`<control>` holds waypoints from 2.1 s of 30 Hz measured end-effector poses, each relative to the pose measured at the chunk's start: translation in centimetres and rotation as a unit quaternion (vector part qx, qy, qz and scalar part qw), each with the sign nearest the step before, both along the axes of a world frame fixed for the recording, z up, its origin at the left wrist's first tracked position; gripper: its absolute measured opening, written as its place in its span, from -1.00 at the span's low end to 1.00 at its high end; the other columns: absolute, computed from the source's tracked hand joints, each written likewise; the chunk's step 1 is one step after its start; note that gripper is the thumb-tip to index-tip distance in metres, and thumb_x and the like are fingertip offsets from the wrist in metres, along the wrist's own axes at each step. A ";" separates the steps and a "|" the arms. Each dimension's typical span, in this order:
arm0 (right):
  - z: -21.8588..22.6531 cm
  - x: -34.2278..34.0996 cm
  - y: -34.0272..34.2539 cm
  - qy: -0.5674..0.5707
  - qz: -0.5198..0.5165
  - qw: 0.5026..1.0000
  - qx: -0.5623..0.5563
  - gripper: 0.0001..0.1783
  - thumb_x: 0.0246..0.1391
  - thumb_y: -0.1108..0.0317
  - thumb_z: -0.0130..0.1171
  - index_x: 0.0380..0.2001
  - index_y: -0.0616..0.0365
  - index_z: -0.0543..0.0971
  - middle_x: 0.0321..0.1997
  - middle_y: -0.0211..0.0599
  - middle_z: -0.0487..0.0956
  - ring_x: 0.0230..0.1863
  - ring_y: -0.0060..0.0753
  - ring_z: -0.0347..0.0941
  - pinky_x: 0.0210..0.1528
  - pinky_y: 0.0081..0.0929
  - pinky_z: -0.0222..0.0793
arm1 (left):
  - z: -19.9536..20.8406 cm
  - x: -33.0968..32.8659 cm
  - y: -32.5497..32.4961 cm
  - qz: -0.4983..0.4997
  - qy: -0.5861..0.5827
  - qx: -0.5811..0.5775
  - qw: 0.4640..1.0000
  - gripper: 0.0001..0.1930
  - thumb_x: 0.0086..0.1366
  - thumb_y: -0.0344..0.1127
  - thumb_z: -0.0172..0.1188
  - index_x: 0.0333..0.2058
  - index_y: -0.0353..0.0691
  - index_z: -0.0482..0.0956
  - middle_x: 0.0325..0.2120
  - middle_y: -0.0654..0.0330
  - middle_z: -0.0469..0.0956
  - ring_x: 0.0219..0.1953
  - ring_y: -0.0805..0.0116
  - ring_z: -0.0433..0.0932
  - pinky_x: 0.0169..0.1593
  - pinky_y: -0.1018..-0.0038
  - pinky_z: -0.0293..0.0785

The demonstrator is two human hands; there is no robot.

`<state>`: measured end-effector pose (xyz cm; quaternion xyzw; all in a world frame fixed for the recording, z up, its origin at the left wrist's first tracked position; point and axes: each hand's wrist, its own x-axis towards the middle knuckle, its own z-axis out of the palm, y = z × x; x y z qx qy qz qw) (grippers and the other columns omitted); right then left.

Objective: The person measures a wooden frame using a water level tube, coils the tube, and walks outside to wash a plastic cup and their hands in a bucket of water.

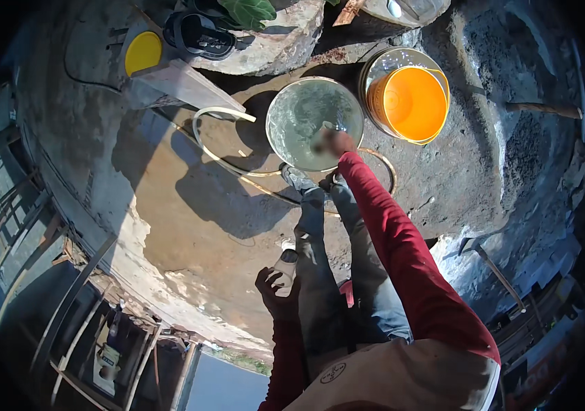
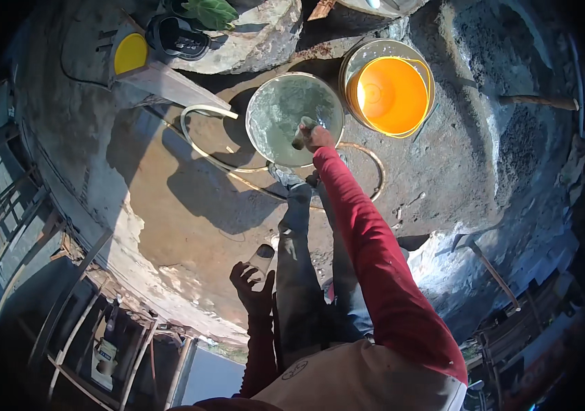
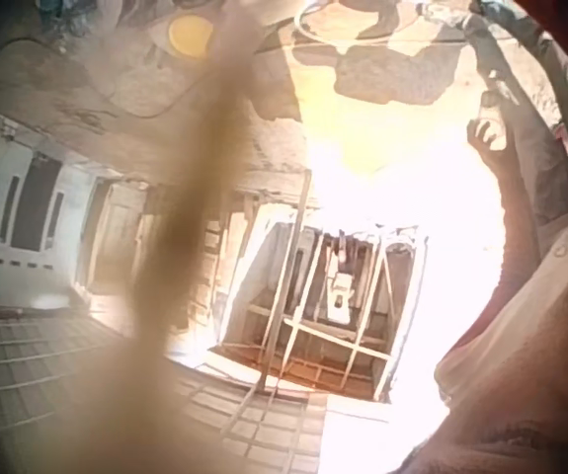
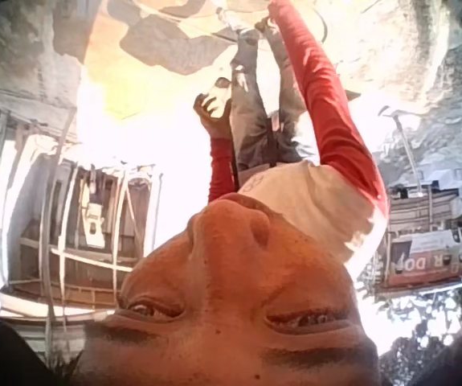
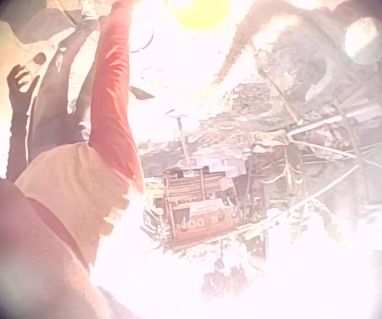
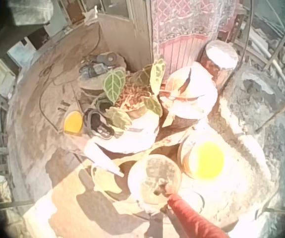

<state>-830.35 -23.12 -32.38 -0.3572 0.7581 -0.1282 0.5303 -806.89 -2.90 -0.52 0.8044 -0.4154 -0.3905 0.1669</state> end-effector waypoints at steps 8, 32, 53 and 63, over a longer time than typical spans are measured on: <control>16.3 -6.2 4.5 0.023 -0.005 0.991 -0.130 -0.56 0.25 -0.01 0.06 -0.26 0.21 0.61 -0.54 0.00 0.57 -0.52 -0.09 0.53 -0.40 -0.30 0.41 | -1.1 2.4 -4.6 -0.031 0.046 -0.043 0.998 -0.25 -0.10 -0.42 0.49 0.09 -0.15 0.29 0.08 0.12 0.34 -0.09 0.22 0.51 -0.21 0.38 0.51; 24.4 -76.8 -5.0 0.209 -0.231 0.927 -0.209 -0.50 0.26 -0.10 0.05 -0.06 0.08 0.62 -0.35 -0.42 0.68 -0.55 -0.70 0.44 -0.53 -0.72 0.28 | 1.0 -19.9 -4.6 -0.053 -0.063 0.027 0.996 -0.28 0.01 -0.41 0.46 0.11 -0.07 0.24 0.04 0.20 0.34 -0.09 0.24 0.47 -0.26 0.37 0.45; 25.8 -93.5 -9.7 -0.427 -0.488 0.673 -0.356 -0.61 0.38 0.10 -0.31 -0.42 0.04 0.40 -0.56 -0.55 0.38 -0.65 -0.61 0.17 -0.54 -0.54 0.18 | 4.0 -34.8 -3.4 -0.096 -0.028 0.080 0.992 -0.19 -0.03 -0.46 0.46 0.17 -0.12 0.19 0.00 0.15 0.35 -0.11 0.22 0.51 -0.30 0.41 0.49; 32.2 -84.6 -13.2 -0.402 -0.375 0.733 -0.401 -0.39 0.29 -0.17 -0.29 -0.12 0.23 0.41 -0.39 -0.35 0.40 -0.40 -0.42 0.26 -0.33 -0.44 0.23 | 2.6 -34.5 -1.5 -0.018 0.017 0.069 0.997 -0.20 -0.06 -0.38 0.50 0.14 -0.16 0.23 -0.01 0.18 0.37 -0.14 0.27 0.52 -0.29 0.45 0.49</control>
